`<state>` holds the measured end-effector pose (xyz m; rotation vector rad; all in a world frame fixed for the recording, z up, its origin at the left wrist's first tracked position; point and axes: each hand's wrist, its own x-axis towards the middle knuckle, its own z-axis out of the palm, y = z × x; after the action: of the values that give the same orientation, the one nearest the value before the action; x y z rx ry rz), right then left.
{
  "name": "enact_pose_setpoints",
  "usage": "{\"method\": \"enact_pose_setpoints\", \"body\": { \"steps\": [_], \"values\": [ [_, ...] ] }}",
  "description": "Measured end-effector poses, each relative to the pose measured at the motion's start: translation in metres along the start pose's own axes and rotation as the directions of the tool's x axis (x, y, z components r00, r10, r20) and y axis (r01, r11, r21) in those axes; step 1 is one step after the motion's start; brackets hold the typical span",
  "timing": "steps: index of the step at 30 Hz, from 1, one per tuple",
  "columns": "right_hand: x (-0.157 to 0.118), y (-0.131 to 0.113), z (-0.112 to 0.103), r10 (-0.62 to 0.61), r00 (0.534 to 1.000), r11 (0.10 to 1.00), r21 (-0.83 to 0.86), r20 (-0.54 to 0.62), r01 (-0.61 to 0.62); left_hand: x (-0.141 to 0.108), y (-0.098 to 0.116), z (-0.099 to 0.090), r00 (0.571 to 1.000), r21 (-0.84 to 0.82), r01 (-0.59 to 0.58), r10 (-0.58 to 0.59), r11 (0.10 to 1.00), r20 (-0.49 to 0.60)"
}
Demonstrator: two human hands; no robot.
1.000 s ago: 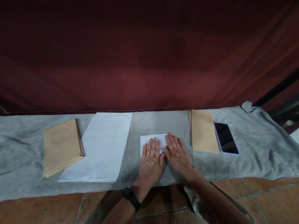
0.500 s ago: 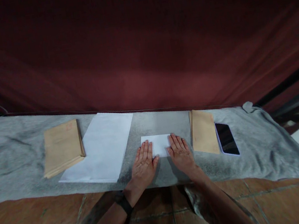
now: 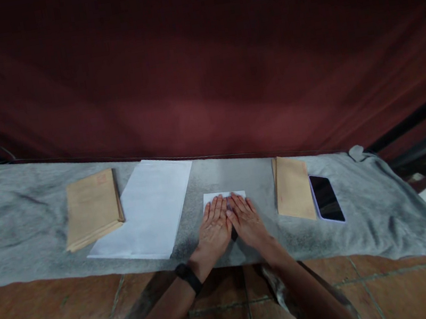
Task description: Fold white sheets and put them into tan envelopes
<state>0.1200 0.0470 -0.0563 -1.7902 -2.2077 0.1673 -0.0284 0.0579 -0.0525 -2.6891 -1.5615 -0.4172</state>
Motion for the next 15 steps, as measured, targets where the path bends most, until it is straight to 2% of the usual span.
{"method": "enact_pose_setpoints", "body": {
  "steps": [6, 15],
  "values": [
    [0.005, 0.003, 0.009, 0.043, 0.998, 0.999, 0.005, -0.048, -0.043, 0.014, 0.000, 0.013, 0.997, 0.002, 0.065, -0.065, 0.998, 0.041],
    [0.004, 0.010, 0.011, 0.044, 0.993, 0.993, -0.106, -0.105, -0.055, 0.018, -0.012, 0.008, 0.982, 0.025, 0.186, -0.186, 0.982, 0.012]
  ]
}}
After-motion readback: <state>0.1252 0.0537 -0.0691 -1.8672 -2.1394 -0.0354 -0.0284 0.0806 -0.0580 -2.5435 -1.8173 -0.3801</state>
